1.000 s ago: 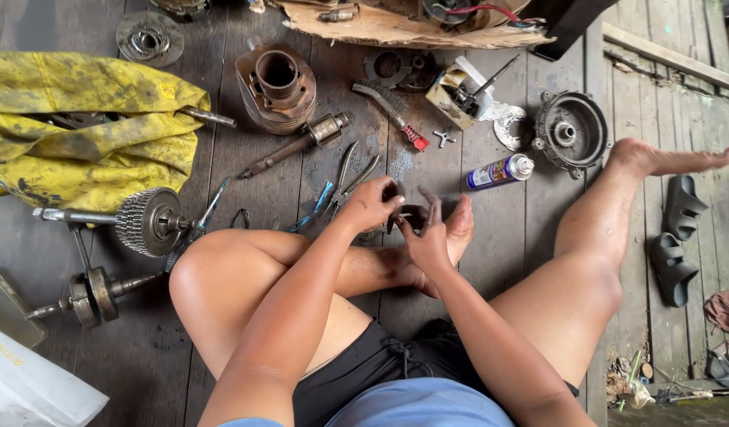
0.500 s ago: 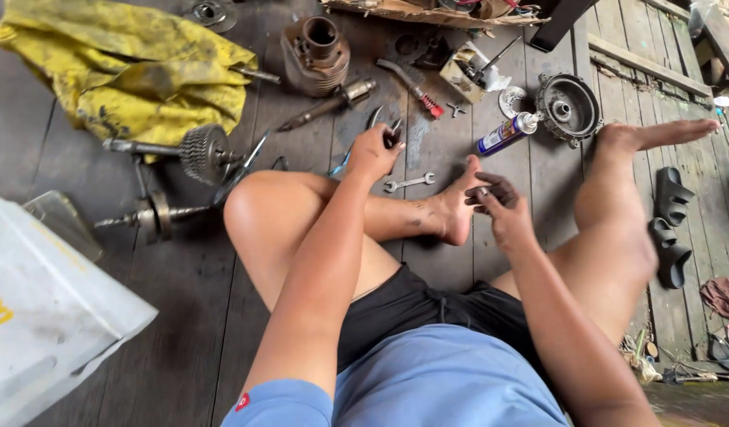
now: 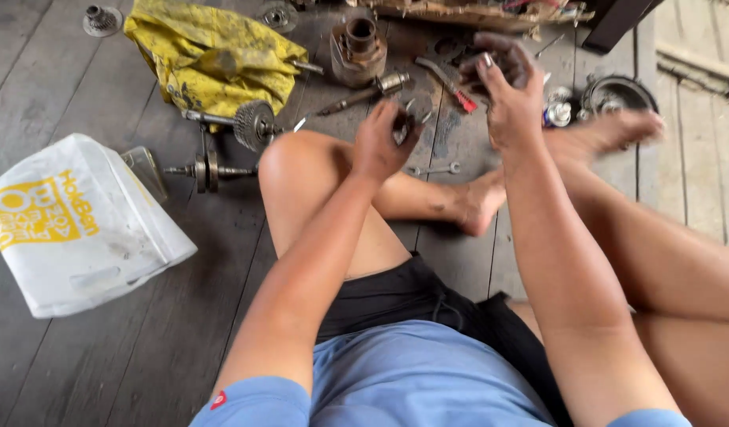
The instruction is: Inspecting, cleaning, and organizing various disassembled motorcycle engine components on a wooden floor.
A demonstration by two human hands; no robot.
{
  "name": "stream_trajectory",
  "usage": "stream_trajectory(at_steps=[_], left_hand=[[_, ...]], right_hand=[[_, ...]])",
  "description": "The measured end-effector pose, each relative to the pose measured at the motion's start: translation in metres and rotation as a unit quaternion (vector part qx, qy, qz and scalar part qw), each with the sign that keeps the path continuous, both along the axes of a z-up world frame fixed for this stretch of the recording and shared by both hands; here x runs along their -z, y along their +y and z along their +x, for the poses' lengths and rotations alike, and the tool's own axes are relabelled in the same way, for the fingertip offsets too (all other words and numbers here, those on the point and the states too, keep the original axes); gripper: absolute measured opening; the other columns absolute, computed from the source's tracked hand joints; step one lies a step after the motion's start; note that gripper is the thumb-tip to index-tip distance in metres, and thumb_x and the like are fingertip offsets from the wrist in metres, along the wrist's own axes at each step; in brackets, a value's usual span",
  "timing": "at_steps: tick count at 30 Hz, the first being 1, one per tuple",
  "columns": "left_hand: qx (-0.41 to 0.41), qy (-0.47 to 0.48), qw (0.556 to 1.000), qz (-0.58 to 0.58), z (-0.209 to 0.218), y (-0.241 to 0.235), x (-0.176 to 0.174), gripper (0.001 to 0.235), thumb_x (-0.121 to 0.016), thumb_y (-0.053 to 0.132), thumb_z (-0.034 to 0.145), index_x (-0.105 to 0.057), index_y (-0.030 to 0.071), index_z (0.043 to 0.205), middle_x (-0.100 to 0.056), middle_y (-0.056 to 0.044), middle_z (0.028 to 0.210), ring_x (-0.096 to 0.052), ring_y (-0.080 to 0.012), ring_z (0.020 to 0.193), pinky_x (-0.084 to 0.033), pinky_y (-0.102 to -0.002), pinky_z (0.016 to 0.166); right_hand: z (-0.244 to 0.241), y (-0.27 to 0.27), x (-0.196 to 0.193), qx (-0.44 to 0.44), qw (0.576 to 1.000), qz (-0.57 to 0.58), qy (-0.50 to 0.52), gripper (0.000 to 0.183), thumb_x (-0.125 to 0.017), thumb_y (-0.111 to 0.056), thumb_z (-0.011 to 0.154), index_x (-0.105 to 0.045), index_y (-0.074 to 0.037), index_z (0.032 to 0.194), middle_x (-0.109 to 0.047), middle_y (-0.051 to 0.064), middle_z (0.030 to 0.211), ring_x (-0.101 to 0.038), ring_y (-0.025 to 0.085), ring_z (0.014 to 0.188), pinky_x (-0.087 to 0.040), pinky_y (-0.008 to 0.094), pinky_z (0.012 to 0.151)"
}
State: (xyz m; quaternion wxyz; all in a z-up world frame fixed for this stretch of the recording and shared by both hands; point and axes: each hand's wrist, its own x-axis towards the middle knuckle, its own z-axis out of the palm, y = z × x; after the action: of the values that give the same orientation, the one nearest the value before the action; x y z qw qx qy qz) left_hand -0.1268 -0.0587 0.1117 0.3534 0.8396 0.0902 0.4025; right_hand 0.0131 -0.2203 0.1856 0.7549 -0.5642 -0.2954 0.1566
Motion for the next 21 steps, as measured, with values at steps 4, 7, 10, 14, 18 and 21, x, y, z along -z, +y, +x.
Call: stream_trajectory(at_steps=[4, 7, 10, 14, 18, 21], left_hand=[[0.159, -0.031, 0.984, -0.08, -0.005, -0.039, 0.004, 0.018, -0.078, 0.014, 0.087, -0.063, 0.004, 0.091, -0.07, -0.007, 0.071, -0.061, -0.0188, 0.058, -0.051, -0.032, 0.056], [0.169, -0.014, 0.98, -0.105, -0.002, -0.074, -0.03, 0.018, -0.078, 0.017, 0.087, -0.064, 0.005, 0.091, -0.07, -0.009, 0.073, -0.063, -0.0236, 0.063, -0.052, -0.035, 0.061], [0.153, -0.016, 0.983, -0.098, 0.018, -0.063, -0.079, 0.019, -0.078, 0.019, 0.087, -0.065, 0.005, 0.091, -0.07, -0.012, 0.075, -0.064, -0.0283, 0.069, -0.053, -0.038, 0.067], [0.115, -0.004, 0.988, -0.106, 0.034, -0.036, -0.106, 0.02, -0.078, 0.022, 0.087, -0.067, 0.006, 0.091, -0.07, -0.015, 0.078, -0.066, -0.0346, 0.076, -0.054, -0.043, 0.074], [0.096, 0.005, 0.989, -0.115, 0.075, -0.011, -0.11, 0.021, -0.077, 0.025, 0.087, -0.068, 0.006, 0.09, -0.071, -0.019, 0.081, -0.068, -0.0409, 0.084, -0.054, -0.047, 0.081], [0.111, 0.025, 0.983, -0.141, 0.118, -0.013, -0.098, 0.022, -0.077, 0.027, 0.087, -0.069, 0.007, 0.09, -0.071, -0.021, 0.083, -0.07, -0.0456, 0.089, -0.055, -0.05, 0.086]], right_hand=[[-0.027, -0.037, 0.02, 0.08, 0.994, 0.077, -0.017, 0.015, -0.066, -0.007, 0.101, -0.066, 0.0, 0.114, -0.068, 0.006, 0.099, -0.062, 0.014, 0.084, -0.053, 0.027, 0.079], [-0.026, -0.048, 0.0, 0.07, 0.989, 0.132, -0.007, 0.01, -0.066, -0.008, 0.1, -0.063, -0.001, 0.106, -0.063, 0.005, 0.093, -0.055, 0.014, 0.081, -0.047, 0.029, 0.076], [0.0, -0.019, -0.037, 0.023, 0.973, 0.23, -0.011, 0.01, -0.066, -0.01, 0.098, -0.06, -0.003, 0.095, -0.057, 0.003, 0.086, -0.046, 0.013, 0.076, -0.04, 0.032, 0.072], [0.005, -0.018, -0.042, -0.025, 0.989, 0.141, -0.018, 0.016, -0.063, -0.017, 0.105, -0.063, -0.005, 0.116, -0.063, 0.007, 0.089, -0.055, 0.015, 0.077, -0.046, 0.026, 0.071], [0.061, -0.048, 0.083, 0.069, 0.996, 0.011, -0.06, 0.033, -0.07, -0.003, 0.102, -0.059, 0.015, 0.127, -0.062, 0.029, 0.111, -0.059, 0.031, 0.105, -0.054, 0.048, 0.098], [0.09, -0.078, 0.112, 0.086, 0.978, -0.185, 0.033, 0.016, -0.068, -0.013, 0.103, -0.07, -0.005, 0.117, -0.074, 0.011, 0.091, -0.073, 0.014, 0.078, -0.056, 0.021, 0.067]])
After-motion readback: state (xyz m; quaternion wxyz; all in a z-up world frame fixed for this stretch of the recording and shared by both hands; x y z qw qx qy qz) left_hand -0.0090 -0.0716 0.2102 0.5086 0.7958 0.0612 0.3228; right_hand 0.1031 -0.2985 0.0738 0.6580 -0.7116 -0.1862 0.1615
